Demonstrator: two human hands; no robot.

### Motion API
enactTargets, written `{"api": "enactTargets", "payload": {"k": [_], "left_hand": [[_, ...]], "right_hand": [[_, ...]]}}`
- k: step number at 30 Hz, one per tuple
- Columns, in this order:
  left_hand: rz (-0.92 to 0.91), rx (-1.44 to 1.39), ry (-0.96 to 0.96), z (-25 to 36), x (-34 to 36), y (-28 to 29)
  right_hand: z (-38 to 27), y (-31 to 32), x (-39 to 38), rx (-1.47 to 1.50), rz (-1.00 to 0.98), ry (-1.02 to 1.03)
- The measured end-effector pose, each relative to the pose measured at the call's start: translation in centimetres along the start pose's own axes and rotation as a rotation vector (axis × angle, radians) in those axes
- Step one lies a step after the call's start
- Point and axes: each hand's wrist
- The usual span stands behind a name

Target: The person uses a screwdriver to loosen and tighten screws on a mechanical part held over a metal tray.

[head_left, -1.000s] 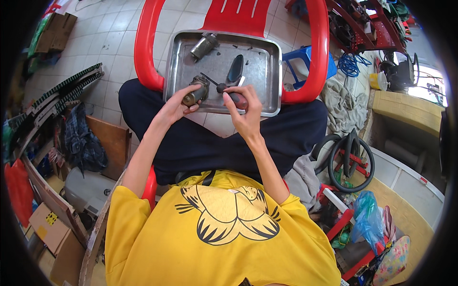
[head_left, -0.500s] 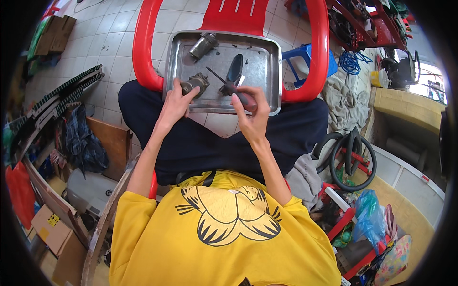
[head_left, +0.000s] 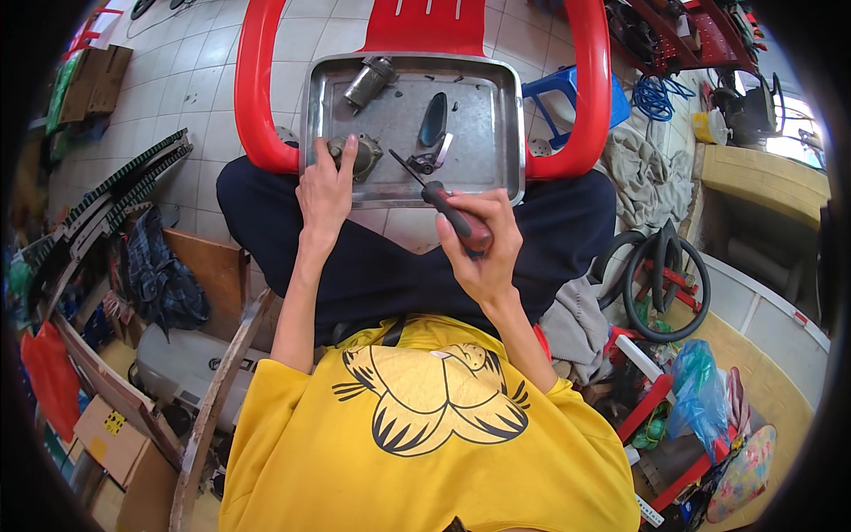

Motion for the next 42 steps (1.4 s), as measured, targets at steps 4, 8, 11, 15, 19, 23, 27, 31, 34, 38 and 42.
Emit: {"api": "enactTargets", "payload": {"k": [4,8,11,15,19,23,27,31,34,38,42], "left_hand": [[0.003,-0.038,0.031,0.3,-0.5,-0.3],[0.013,-0.024,-0.019,0.8,-0.6,-0.2],[0.039,-0.016,-0.027,0.3,-0.4,-0.4],[0.019,-0.023,-0.023,0.7,-0.5,-0.1],[0.008,-0.025,-0.020,1.0,-0.7,0.0],[-0.003,-0.023,-0.018,1.1,-0.6,0.0],[0.007,-0.038,-0.015,1.4,-0.7,0.0],[0.049,-0.010,-0.040,0.9,-1.0,-0.2],[0.064,-0.015,-0.065,0.4,-1.0,-0.6],[0.113,-0.007,-0.066,-0.4,-1.1,-1.5],[0.096,-0.030,-0.074,-0.8,-1.1,-1.9]], "right_hand": [[-0.5,-0.5,-0.2,-0.027,-0.020,0.028],[-0.3,-1.0,-0.3,-0.013,-0.030,0.029],[-0.4,-1.3,-0.3,-0.024,-0.047,0.025],[-0.7,-1.4,-0.4,-0.022,-0.048,0.003],[-0.7,-1.3,-0.3,-0.053,-0.047,0.017],[-0.6,-1.3,-0.2,-0.060,-0.056,0.031],[-0.7,-1.2,0.0,-0.078,-0.060,0.035],[-1.3,-2.7,0.1,0.061,-0.024,-0.039],[-1.2,-3.1,0.5,0.090,-0.049,0.001],[-1.9,-3.9,1.6,-0.037,-0.078,0.184],[-3.0,-5.6,2.6,-0.032,-0.032,0.205]]}}
Point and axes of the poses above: each hand's wrist, its own x-axis towards the middle knuckle, its own y-axis out of the back of the hand, z = x × y, and after that the axes turned 7 degrees about x, right-handed
